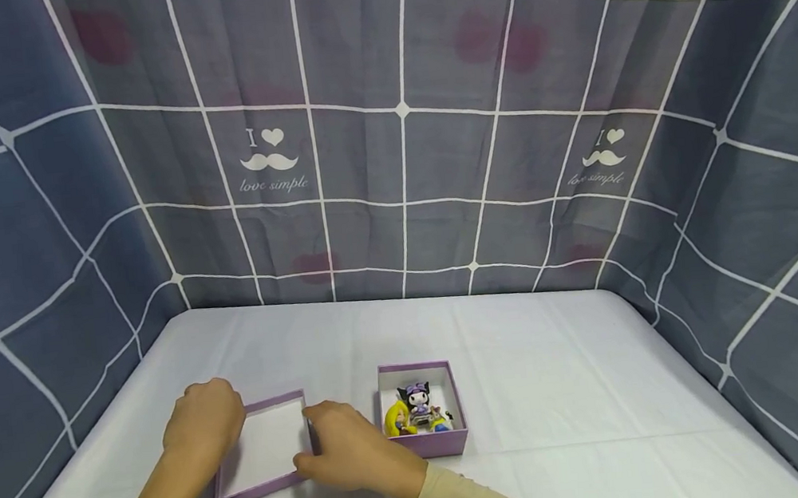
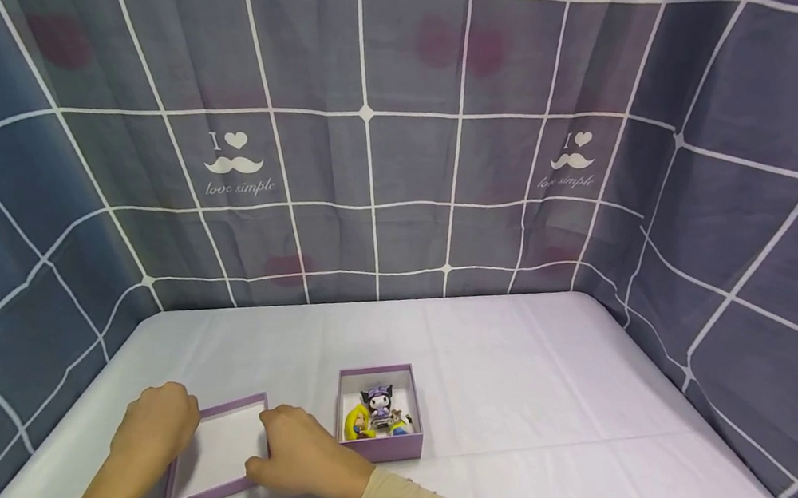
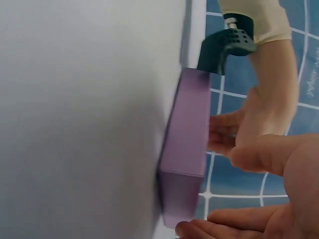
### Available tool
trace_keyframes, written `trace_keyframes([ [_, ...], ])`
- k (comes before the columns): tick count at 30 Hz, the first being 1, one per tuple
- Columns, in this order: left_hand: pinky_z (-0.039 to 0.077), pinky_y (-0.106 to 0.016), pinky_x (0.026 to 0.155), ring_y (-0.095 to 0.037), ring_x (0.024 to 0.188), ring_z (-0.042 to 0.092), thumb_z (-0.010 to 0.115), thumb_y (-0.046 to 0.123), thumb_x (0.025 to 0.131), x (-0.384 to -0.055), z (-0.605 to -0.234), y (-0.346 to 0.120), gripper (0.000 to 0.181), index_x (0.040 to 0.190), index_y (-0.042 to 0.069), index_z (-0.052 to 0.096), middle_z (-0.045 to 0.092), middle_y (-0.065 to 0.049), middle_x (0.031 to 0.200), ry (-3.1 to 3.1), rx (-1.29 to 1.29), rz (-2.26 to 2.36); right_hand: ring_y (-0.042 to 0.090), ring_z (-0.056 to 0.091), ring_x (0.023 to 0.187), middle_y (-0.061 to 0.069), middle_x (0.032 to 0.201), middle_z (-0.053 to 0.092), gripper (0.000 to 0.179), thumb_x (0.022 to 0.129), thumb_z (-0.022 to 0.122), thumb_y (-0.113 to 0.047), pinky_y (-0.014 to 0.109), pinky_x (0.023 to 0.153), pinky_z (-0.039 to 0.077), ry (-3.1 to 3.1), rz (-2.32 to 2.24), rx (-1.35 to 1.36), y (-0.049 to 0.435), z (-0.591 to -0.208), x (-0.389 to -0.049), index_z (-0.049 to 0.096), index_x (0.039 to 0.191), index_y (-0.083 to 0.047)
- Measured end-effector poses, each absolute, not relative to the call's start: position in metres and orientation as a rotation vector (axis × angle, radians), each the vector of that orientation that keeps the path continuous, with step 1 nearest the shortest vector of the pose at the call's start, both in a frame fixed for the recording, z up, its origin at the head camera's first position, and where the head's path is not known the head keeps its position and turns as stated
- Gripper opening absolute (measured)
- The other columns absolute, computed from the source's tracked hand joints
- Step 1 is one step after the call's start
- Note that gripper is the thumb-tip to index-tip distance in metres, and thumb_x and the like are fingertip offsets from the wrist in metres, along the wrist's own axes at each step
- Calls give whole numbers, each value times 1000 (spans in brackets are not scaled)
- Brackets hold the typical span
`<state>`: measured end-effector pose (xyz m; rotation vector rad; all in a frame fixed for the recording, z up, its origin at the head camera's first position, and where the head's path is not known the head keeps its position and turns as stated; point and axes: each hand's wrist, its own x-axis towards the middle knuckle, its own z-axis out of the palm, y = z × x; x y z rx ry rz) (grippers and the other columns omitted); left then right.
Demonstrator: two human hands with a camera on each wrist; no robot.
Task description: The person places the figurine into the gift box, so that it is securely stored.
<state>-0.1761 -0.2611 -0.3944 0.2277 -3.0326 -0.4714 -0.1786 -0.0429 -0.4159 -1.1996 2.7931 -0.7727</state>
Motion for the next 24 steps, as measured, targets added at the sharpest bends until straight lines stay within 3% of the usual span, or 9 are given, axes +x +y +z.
trace_keyframes([
  [4,54,-51,51,-38,69,62,45,7,93,-176,-393,-262,30,88,-14,65,62,-32,82,-3165,276,-488,6,60,101,0,107,68,43,83,70,-32,17,82,52,2785,-790,-1150,-48,-421,-181,68,114,-2],
  [6,53,-49,52,-35,69,59,44,8,93,-176,-394,-261,30,91,-15,64,62,-32,84,-3204,280,-489,4,59,86,-3,92,66,31,82,70,-31,15,68,51,2775,-841,-1107,-50,-422,-182,70,97,-4],
  [9,54,-50,55,-36,71,59,43,6,92,-177,-395,-259,30,91,-16,63,61,-34,86,-3204,249,-483,4,51,63,-6,71,56,19,80,70,-27,17,48,45,2715,-1025,-968,-52,-423,-181,64,78,-9],
  [12,54,-53,59,-40,74,61,42,7,91,-177,-394,-258,31,90,-16,62,61,-36,88,-3180,208,-483,5,44,50,-8,60,49,14,79,69,-22,20,38,38,2594,-1256,-810,-53,-422,-180,63,77,-10],
  [15,54,-51,56,-37,70,60,39,10,94,-174,-388,-258,34,86,-14,62,62,-31,83,-3145,170,-509,4,47,49,-6,60,56,23,79,69,-19,20,40,40,2497,-1417,-715,-52,-421,-180,69,96,-4],
  [19,52,-50,54,-32,65,57,35,11,96,-169,-374,-259,38,80,-10,61,61,-23,76,-3064,121,-518,4,58,71,-2,89,64,53,78,72,-22,17,57,50,2524,-1493,-666,-49,-418,-181,62,124,3],
  [24,48,-47,51,-29,62,53,34,11,96,-162,-359,-261,36,74,-6,56,55,-16,67,-2936,92,-558,11,60,99,1,114,58,55,78,74,-16,15,80,54,2477,-1698,-658,-47,-413,-184,60,129,-2],
])
